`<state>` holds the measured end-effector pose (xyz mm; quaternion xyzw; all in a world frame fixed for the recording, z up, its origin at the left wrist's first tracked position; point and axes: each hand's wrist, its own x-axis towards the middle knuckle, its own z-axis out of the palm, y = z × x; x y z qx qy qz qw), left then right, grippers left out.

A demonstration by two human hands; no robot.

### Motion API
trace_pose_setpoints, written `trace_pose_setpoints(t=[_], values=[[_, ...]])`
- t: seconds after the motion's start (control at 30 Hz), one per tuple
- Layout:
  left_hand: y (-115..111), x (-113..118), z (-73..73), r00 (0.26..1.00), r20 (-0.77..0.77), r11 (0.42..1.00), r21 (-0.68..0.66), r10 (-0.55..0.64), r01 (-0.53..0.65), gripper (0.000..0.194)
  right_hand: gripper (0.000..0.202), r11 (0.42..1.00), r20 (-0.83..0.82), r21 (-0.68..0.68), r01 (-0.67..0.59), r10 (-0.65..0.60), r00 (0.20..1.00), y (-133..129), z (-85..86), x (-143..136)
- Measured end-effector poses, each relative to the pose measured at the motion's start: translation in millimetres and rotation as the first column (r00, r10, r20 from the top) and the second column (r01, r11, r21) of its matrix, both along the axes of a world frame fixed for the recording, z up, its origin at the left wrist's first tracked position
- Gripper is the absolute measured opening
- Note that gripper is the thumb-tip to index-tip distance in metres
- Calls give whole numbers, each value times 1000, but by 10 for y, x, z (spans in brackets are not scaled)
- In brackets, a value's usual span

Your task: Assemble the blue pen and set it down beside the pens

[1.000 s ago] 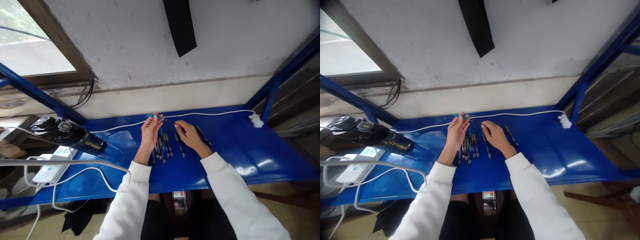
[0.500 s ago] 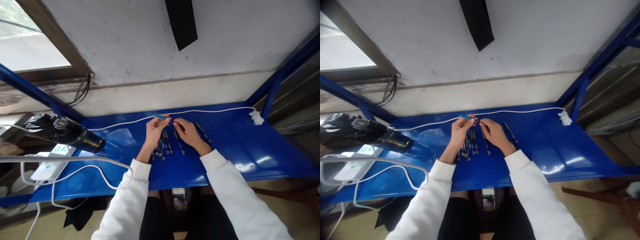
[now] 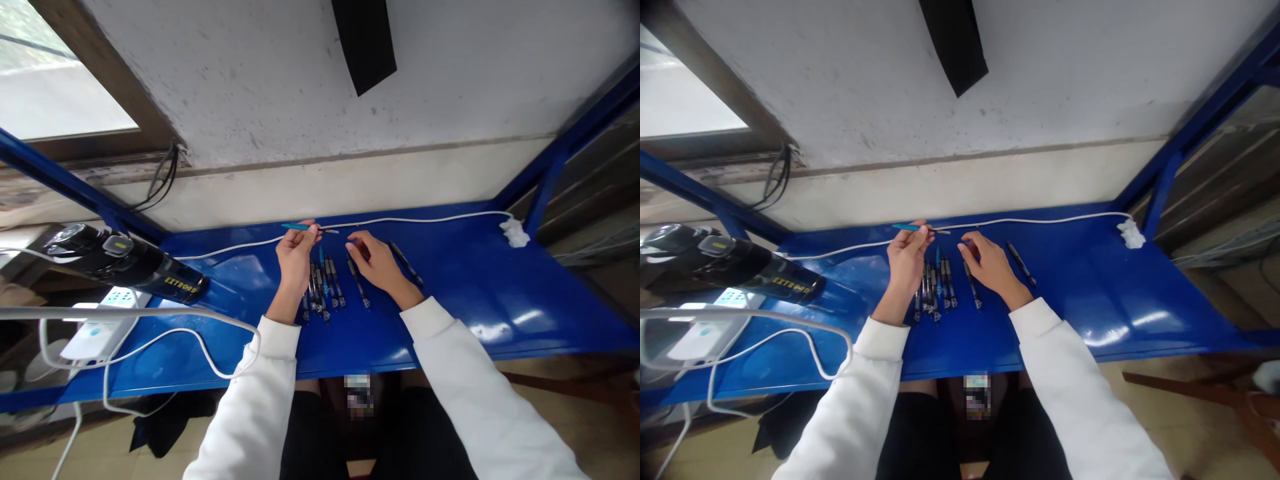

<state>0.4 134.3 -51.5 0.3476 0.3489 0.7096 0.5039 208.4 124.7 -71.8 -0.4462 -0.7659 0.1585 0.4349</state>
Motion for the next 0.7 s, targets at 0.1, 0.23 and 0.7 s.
trace_pose_setpoints(t=[0.1,0.23,0.7], values=[[42,-102,-1,989,145,999,-42,34,-28,27,32,1000,-22,1,17,-17,1000,6,-2,2],[54,-168,-7,974,225,998,-67,35,-21,27,31,999,-48,26,26,-25,999,8,-1,-3],[-64,104,-28,991,-100,996,-22,-91,89,32,30,998,5,13,-55,55,998,7,-9,-23]])
